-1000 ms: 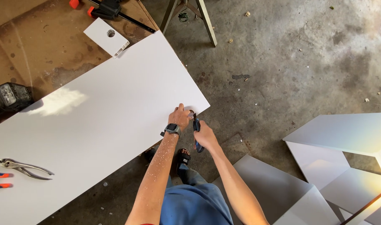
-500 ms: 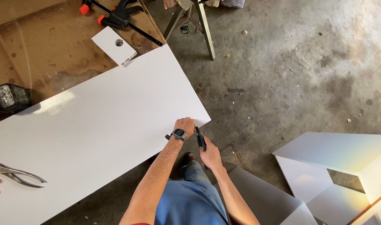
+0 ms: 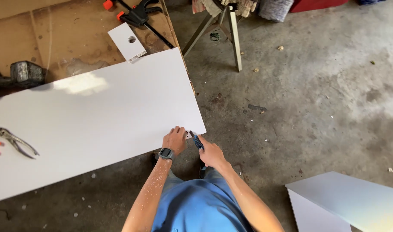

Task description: The person is preparing white laminated panels by drilling holes, using clamps, and cleaning up edges with various hand tools in a workshop environment.

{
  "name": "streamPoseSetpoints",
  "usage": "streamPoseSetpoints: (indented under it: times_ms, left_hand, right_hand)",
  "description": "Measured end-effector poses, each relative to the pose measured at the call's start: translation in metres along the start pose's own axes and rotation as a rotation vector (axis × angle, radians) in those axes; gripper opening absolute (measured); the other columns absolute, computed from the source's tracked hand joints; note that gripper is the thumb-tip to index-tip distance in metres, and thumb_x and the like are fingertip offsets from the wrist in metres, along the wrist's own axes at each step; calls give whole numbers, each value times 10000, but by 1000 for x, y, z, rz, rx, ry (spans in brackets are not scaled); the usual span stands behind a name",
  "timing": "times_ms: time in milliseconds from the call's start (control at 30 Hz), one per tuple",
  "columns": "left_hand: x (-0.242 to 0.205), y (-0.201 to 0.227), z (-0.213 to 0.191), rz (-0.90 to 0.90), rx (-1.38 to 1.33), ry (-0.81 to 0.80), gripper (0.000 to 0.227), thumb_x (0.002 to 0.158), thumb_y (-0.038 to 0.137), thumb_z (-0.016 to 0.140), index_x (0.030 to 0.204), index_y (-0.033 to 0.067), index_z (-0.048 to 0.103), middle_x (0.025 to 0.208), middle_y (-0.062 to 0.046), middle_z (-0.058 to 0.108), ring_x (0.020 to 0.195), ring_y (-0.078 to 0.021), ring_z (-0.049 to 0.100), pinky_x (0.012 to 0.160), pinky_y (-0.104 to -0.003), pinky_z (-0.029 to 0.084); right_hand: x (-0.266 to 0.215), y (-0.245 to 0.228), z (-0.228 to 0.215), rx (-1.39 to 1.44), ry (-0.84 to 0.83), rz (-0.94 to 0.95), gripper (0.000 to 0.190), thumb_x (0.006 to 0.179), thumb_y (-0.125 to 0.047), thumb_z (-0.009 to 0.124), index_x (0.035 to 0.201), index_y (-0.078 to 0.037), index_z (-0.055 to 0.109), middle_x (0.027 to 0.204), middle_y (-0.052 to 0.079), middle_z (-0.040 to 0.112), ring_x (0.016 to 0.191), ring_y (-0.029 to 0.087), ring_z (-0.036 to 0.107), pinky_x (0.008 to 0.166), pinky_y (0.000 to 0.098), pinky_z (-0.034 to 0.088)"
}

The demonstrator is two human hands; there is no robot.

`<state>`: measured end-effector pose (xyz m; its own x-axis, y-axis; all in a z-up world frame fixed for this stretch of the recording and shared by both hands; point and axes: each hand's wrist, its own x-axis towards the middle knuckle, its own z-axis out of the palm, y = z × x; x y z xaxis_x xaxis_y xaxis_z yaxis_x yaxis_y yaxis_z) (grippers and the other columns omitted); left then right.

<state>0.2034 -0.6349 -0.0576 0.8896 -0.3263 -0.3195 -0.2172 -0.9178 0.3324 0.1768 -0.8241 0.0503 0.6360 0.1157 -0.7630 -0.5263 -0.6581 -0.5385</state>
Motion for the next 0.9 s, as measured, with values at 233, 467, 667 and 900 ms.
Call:
streamPoseSetpoints:
  times_ms: [233, 467, 667, 900]
  left_hand:
    - [-10, 27, 9, -755, -359, 387, 779, 704, 324, 903, 1329, 144, 475, 1506, -266, 273, 1392, -415, 296, 1064, -601, 393]
    - [2, 14, 25, -1204, -621, 277, 1467, 513, 477, 1010, 1630, 309, 72, 1580, -340, -330, 1463, -491, -315, 1127, -793, -70]
    - [-8, 26, 13, -741, -423, 339, 857, 703, 274, 906, 1461, 348, 513, 1682, -203, -107, 1543, -416, -100, 1176, -748, -19]
    - [-5, 9, 44, -361, -104, 169, 290, 891, 121, 747, 1160, 229, 742, 1409, -104, 530, 1356, -282, 451, 1218, -541, 281]
  right_hand:
    - [17, -21, 8, -742, 27, -328, 809, 839, -60, 593, 1601, -68, 320, 911, 207, 734, 833, 351, 734, 710, 473, 587]
    - [103, 1, 40, -881, 35, -344, 738, 796, -143, 663, 1456, 58, 403, 960, 209, 699, 855, 322, 704, 708, 449, 578]
    - [97, -30, -60, -677, -328, -105, 710, 903, 4, 510, 1523, -341, 476, 893, 73, 736, 667, 183, 707, 677, 346, 603]
    - [134, 36, -59, -571, -284, -359, 652, 885, -37, 651, 1401, -436, 634, 917, 23, 761, 731, 153, 631, 711, 384, 503]
